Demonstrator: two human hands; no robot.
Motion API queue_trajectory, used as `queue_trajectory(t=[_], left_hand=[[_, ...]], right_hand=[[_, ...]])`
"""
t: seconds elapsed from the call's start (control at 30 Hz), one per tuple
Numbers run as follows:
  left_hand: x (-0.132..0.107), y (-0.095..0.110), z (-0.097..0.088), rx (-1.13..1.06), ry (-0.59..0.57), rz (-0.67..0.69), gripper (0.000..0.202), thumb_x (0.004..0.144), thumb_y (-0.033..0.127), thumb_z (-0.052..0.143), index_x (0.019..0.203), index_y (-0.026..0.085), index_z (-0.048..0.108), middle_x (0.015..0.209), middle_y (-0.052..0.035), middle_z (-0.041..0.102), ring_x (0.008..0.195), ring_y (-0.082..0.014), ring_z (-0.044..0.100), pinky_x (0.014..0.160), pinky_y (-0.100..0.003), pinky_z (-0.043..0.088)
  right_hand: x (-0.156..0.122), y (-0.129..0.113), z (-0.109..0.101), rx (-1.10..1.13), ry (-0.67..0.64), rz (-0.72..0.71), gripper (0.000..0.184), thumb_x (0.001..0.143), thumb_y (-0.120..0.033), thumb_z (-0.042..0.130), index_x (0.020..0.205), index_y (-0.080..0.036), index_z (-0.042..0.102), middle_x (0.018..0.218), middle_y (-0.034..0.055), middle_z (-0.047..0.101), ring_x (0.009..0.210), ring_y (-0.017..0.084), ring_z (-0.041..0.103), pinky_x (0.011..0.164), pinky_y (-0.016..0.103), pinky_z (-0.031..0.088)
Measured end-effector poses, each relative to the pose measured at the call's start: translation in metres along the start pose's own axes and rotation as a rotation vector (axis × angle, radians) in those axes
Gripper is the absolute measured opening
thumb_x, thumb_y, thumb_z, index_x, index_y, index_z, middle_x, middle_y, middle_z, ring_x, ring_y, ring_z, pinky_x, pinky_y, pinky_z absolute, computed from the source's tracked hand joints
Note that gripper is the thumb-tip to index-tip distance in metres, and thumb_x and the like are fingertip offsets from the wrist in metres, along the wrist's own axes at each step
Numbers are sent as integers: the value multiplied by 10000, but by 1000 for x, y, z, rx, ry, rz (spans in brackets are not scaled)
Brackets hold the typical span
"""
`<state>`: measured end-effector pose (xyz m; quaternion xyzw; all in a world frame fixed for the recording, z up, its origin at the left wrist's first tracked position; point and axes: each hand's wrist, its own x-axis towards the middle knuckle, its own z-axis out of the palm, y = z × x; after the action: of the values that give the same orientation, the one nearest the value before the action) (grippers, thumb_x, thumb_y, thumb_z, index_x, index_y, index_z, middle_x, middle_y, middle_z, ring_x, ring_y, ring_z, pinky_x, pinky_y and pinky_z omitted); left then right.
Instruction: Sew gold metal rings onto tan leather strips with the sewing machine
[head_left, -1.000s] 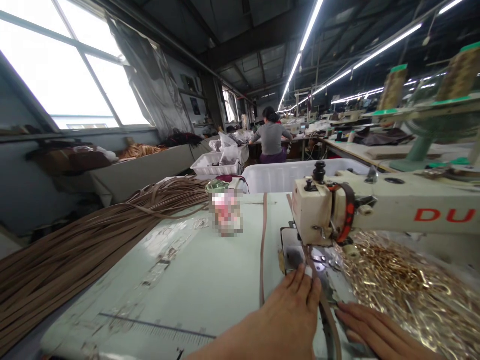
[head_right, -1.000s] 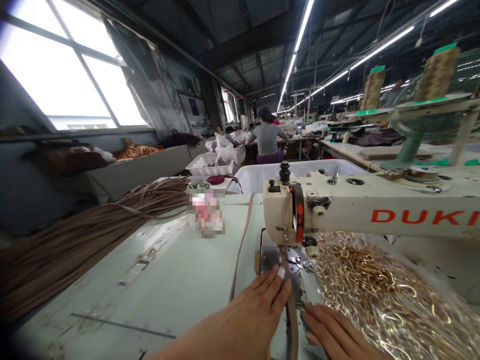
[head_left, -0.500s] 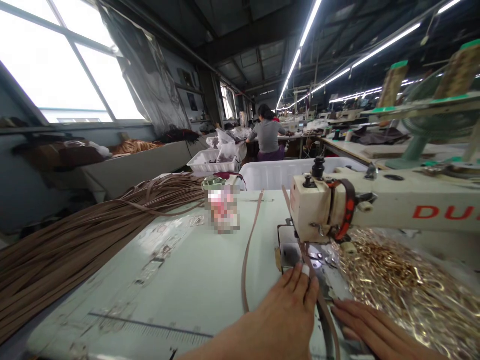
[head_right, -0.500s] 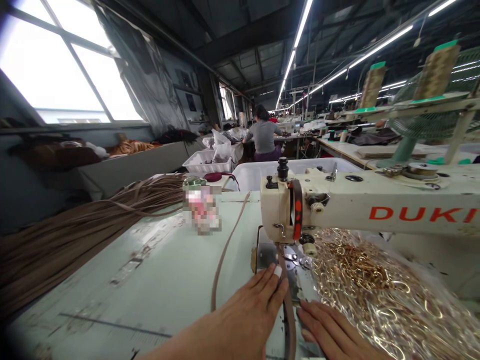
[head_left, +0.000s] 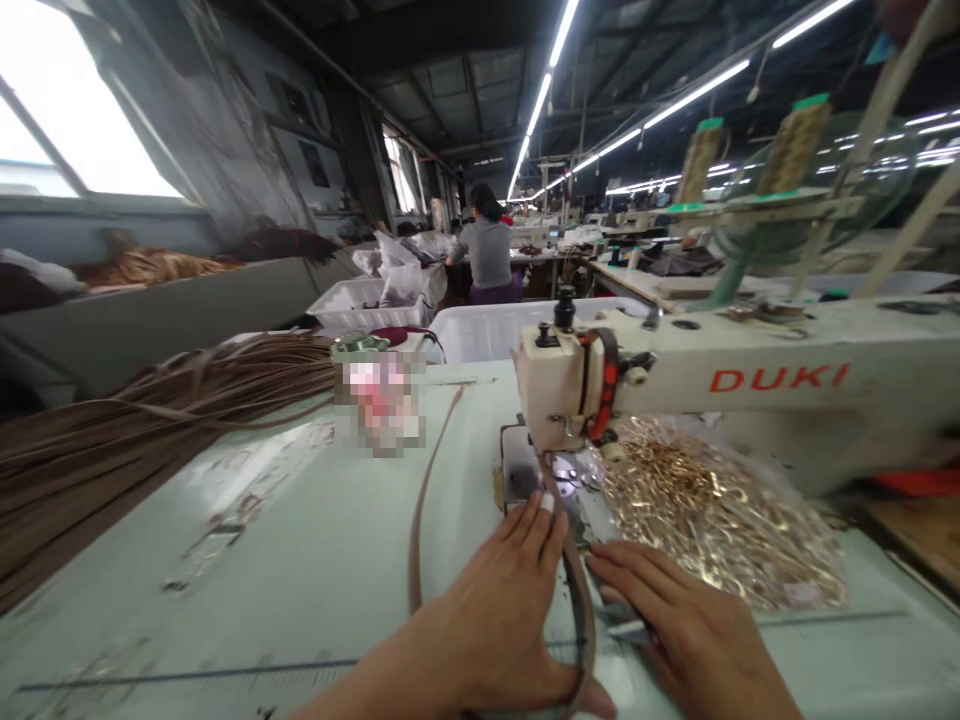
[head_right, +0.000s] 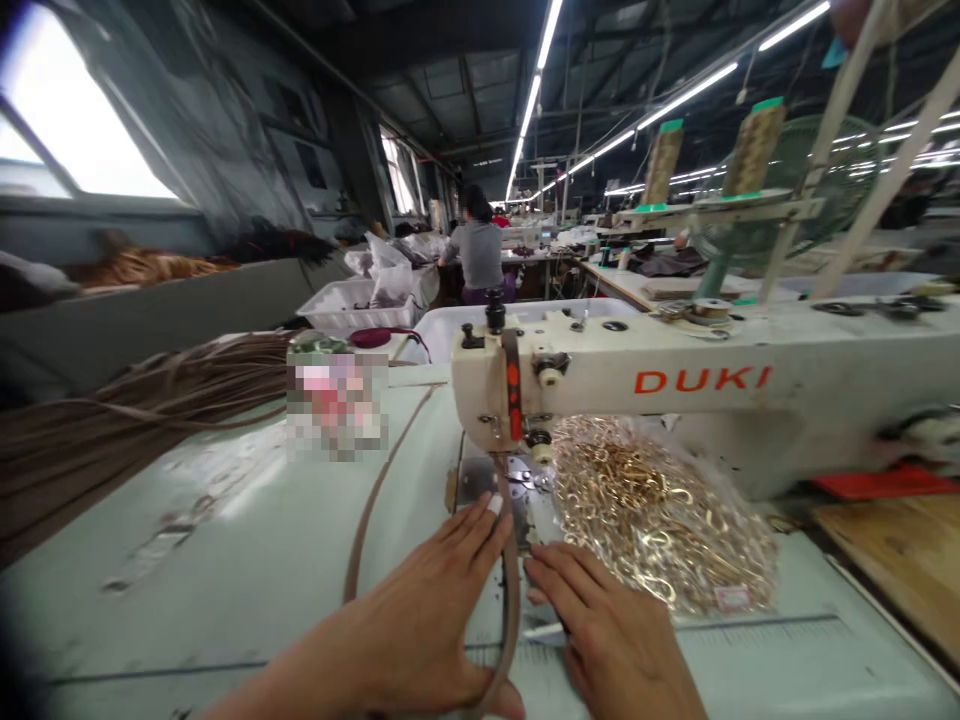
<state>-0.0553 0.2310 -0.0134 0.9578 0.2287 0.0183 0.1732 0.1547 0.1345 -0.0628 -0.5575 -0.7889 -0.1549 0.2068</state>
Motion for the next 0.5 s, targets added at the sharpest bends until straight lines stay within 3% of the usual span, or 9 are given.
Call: queue_trajectory(t=[0.13,0.3,0.4,0.43,0.5], left_hand=[[4,5,-1,7,-77,-77,1245,623,763,650,1490,71,86,1536,-159,-11,1414,-302,11,1160,-415,131],[9,16,-17,102,-142,-101,1106,675,575,706,1463,10,173,1509,-203,68,1407,-314,101,1138,-424,209],[8,3,-5,261,-18,-13,838,753,371,659,1436,38,306,1483,-193,219,1380,-313,226,1103,-412,304],[9,-6,5,333,53,29,671,797,249,587,1413,84,381,1456,-167,310,1352,-292,306,1082,-394,346],[16,-31,33,454,204,152,531,806,107,494,1332,177,524,1369,-105,468,1249,-254,476,1016,-325,436]], right_hand=[[6,-9,-8,117,-61,116,676,619,-16,388,1225,-252,572,1266,-28,595,1140,206,564,885,386,544],[6,-8,-5,161,-29,136,622,661,-12,414,1212,-257,570,1246,-29,611,1124,202,568,875,359,544],[5,-4,7,123,12,82,488,737,-54,496,1177,-248,580,1204,-25,637,1075,201,597,812,308,567],[5,-2,12,98,35,39,415,764,-91,543,1147,-241,591,1168,-26,657,1030,196,620,769,277,576],[6,2,17,18,192,-39,230,811,-137,586,1012,-238,632,979,-44,720,850,157,672,616,192,567]])
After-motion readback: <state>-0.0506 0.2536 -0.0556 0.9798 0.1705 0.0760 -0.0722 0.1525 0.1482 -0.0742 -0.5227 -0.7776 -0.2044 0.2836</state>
